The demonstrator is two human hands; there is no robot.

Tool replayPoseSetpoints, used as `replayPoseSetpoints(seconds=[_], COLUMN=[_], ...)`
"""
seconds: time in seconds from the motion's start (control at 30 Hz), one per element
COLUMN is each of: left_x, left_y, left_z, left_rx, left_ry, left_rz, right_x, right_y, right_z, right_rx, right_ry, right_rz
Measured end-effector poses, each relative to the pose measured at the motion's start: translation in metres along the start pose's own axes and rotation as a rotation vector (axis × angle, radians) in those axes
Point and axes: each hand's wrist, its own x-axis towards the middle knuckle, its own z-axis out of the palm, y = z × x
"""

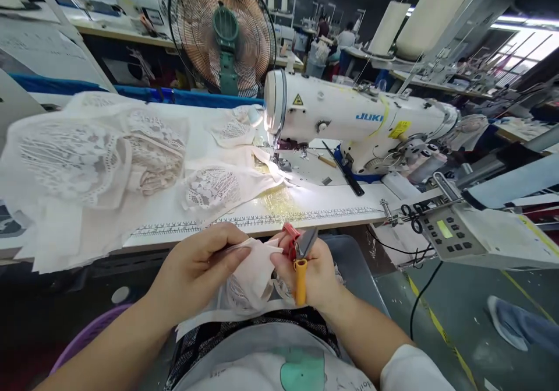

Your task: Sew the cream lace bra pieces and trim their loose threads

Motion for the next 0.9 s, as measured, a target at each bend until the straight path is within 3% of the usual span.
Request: replayPoseSetpoints(seconds=[0.2,0.33,0.5,0.7,0.9], left_x=[-0.013,-0.025,-0.037,-0.051,-0.058], left_y=[0.029,0.04,0.046,0.05,0.054], left_z=[-0.011,-0.018,-0.024,-0.023,-0.006], left_rx=[0.061,-0.058,-0.246,-0.248,-0.306], left_ry=[0.2,0.202,0.203,0.263,0.45], left_rz=[0.187,0.11,-0.063,-0.113,-0.31], right_x=[0.0,-0.003,-0.009,-0.023,-0.03], right_y=[-0.031,-0.043,-0.053,-0.051,-0.047], right_z=[0.011,0.019,0.028,0.041,0.039], right_rx=[0.001,0.055,0.13,0.245,0.244], right_ry=[0.089,0.045,0.007,0.0,-0.031], right_rz=[-0.28,-0.357,-0.353,-0.2,-0.051])
